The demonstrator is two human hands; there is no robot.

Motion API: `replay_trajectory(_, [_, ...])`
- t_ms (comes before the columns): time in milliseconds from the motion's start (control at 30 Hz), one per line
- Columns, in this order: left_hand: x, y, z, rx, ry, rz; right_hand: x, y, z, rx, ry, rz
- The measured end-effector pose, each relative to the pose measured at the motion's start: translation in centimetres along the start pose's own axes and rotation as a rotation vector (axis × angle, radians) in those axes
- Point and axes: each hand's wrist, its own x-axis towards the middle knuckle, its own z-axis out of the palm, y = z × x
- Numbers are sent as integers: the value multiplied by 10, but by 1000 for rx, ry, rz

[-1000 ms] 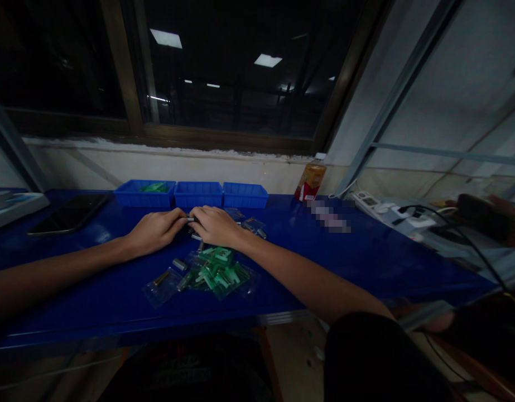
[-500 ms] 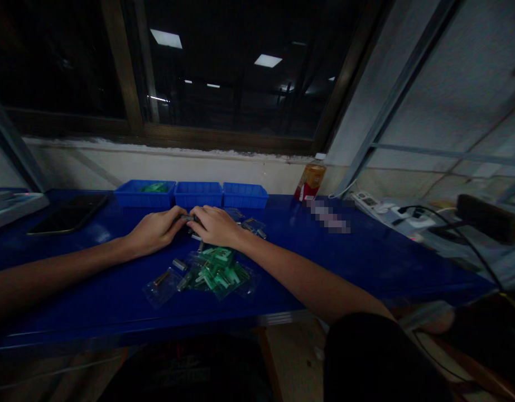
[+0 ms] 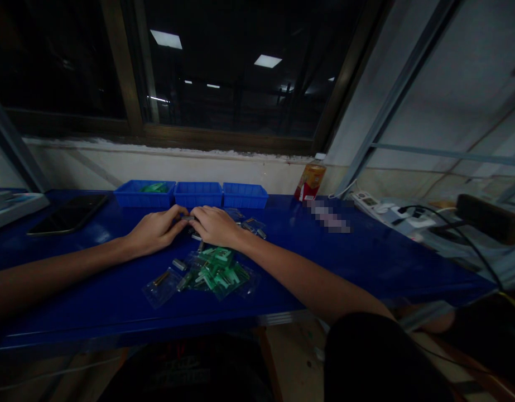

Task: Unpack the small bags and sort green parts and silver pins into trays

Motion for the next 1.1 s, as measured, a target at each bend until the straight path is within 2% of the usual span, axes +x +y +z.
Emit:
replay_trajectory(267, [0,-1,2,8,12,2,1,0,1,-41,-10,1])
replay_trajectory(500, [0,1,0,40,-35,-14,-1,0,0,54,23,10])
replay_trajectory(767, [0,1,0,73,-55,-14,0,1,2,11,35,-36])
replay_trajectory(967, [0,1,1,-2,22,-2,1,3,2,-19,29,-10])
replay_trajectory(1100, [-1,1,-1,6,25,-3,1,2,1,-15,14,-9])
